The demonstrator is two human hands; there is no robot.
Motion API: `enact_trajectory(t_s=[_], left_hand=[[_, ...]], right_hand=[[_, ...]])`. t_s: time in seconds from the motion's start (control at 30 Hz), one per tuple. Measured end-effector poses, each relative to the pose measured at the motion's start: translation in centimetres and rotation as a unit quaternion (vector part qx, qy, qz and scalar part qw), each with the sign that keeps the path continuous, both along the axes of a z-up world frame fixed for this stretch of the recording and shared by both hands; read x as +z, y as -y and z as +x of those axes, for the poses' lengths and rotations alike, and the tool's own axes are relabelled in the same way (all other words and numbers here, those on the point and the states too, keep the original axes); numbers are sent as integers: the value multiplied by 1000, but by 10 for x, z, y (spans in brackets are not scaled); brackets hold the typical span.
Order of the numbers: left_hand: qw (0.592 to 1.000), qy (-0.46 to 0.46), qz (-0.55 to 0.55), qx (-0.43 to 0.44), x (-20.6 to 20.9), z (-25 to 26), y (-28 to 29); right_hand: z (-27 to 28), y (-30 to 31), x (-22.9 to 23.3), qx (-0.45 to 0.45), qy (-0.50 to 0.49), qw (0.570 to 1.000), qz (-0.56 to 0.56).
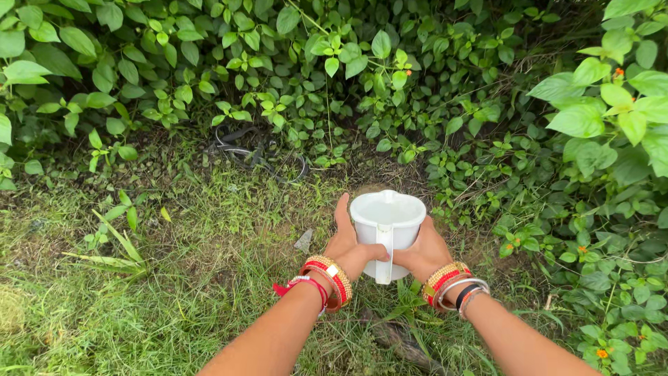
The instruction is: The person holds a white mug and rinses it inside a bucket of water before pouring water over the mug outdoors.
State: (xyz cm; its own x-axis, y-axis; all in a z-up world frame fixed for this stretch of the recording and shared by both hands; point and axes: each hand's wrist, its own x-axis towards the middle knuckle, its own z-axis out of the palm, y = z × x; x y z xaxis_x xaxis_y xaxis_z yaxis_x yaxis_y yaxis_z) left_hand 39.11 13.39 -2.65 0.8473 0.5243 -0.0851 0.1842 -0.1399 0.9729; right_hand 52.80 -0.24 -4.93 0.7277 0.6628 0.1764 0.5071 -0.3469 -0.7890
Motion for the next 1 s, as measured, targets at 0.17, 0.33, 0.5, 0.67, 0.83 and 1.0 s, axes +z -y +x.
enact_trajectory(t_s=[0.17,0.33,0.5,0.67,0.83,1.0], left_hand=[[999,-8,36,-17,-4,9,-11],[998,-41,34,-25,-4,14,-16],[997,-61,50,-11,-14,24,-20],[998,-61,27,-7,-24,32,-25],[997,-83,10,-2,-24,38,-28],[996,-89,9,2,-26,42,-28]], right_hand=[[8,-8,0,30,-30,999,15],[13,-12,-13,3,-70,998,4],[19,-20,-28,-15,-93,995,10],[19,-25,-33,-19,-88,996,7],[21,-30,-36,-33,-118,992,13],[22,-31,-32,-7,-100,995,9]])
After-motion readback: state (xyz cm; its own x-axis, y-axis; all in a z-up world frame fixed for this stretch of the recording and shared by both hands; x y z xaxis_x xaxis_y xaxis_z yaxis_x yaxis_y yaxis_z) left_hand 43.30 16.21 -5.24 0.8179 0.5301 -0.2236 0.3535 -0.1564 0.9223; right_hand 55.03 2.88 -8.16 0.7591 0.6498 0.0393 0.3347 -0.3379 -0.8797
